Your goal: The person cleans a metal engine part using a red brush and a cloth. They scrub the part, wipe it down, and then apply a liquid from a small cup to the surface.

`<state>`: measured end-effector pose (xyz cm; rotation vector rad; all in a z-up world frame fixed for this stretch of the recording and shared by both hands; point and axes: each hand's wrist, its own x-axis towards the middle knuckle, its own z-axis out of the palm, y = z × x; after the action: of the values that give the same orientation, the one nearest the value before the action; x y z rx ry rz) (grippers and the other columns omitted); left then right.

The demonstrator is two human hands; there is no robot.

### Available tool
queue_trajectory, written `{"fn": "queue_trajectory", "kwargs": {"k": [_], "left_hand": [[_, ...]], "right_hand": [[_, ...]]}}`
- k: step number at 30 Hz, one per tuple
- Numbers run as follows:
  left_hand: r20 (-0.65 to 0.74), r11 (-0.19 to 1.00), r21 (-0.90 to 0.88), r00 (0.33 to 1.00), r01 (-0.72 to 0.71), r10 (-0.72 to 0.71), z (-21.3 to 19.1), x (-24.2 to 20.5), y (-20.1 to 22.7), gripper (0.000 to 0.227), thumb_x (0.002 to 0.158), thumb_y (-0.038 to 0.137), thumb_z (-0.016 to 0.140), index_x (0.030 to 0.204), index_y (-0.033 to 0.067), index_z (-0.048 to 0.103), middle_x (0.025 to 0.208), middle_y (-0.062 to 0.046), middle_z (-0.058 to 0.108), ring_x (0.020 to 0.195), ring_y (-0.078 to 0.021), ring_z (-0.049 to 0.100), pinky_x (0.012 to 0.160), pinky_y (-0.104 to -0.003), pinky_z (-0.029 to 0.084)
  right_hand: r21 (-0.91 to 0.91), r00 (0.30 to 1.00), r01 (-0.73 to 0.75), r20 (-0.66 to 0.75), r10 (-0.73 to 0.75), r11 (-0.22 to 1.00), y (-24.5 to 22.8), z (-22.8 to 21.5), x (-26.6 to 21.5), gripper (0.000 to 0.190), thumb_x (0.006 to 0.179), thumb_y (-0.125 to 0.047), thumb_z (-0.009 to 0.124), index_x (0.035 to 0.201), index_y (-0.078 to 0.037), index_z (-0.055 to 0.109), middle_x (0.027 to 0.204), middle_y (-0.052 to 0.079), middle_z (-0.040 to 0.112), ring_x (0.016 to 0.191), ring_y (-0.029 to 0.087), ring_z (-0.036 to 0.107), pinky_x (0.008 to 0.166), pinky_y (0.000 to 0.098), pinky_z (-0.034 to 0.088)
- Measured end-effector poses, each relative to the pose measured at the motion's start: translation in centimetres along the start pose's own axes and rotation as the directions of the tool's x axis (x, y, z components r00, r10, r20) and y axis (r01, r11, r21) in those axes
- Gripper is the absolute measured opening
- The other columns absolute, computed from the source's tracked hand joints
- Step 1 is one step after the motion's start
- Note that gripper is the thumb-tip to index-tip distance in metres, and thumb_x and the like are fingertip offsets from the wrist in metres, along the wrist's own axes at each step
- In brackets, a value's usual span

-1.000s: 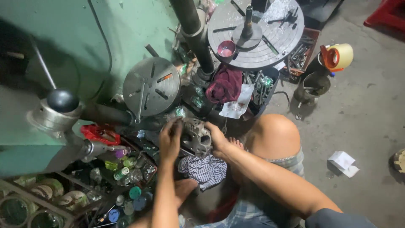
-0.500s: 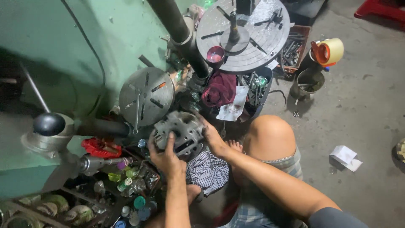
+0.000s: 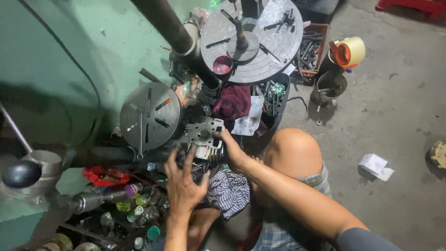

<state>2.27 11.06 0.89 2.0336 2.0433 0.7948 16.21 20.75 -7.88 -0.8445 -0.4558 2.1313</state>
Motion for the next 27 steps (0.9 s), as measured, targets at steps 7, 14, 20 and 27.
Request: {"fn": "queue_trajectory", "kwargs": {"k": [7,14,20,27], "left_hand": [[0.21,0.886,0.086,0.878,-0.456,0.431,-1.9,3.6,-2.1,0.095,0.064,0.007,0.085,0.148,0.0189,0.042,0.154,-0.015,0.041,0.146,-0.0472,0.034,0.117,-0.055,0.042],[0.179,0.859,0.116,0.861,-0.499,0.476,0.6,3.7,-3.9,0.097,0.063,0.009,0.087,0.149,0.0136,0.041,0.152,-0.016,0.044,0.143,-0.05,0.038,0.113,-0.054,0.045],[0.09,0.865,0.095,0.869,-0.493,0.486,2.8,4.0,-5.0,0.094,0.064,0.004,0.081,0.148,0.0128,0.04,0.15,-0.017,0.044,0.142,-0.0511,0.04,0.115,-0.058,0.043],[0.243,0.904,-0.113,0.871,-0.412,0.427,-0.3,10.5,-0.9,0.086,0.067,0.017,0.082,0.144,0.0059,0.045,0.148,-0.023,0.043,0.137,-0.0532,0.038,0.111,-0.061,0.033]], "right_hand": [[0.055,0.999,0.04,0.014,-0.041,0.998,1.1,-0.5,1.3,0.041,0.095,-0.04,0.056,0.127,-0.016,0.056,0.113,0.003,0.063,0.099,0.014,0.064,0.084,0.0333,0.054],[0.139,0.991,-0.025,-0.125,0.043,0.99,2.6,-1.3,3.1,0.036,0.093,-0.044,0.058,0.116,-0.017,0.059,0.097,0.005,0.065,0.08,0.018,0.066,0.071,0.0343,0.053],[0.283,0.991,-0.015,-0.124,0.052,0.959,2.7,-0.9,3.1,0.037,0.093,-0.043,0.059,0.116,-0.014,0.061,0.098,0.008,0.068,0.08,0.019,0.068,0.074,0.0343,0.058],[0.13,0.919,0.158,-0.382,-0.098,0.979,7.9,-2.6,5.4,0.047,0.091,-0.046,0.059,0.124,-0.011,0.06,0.111,0.01,0.064,0.097,0.022,0.061,0.087,0.0372,0.05]]}}
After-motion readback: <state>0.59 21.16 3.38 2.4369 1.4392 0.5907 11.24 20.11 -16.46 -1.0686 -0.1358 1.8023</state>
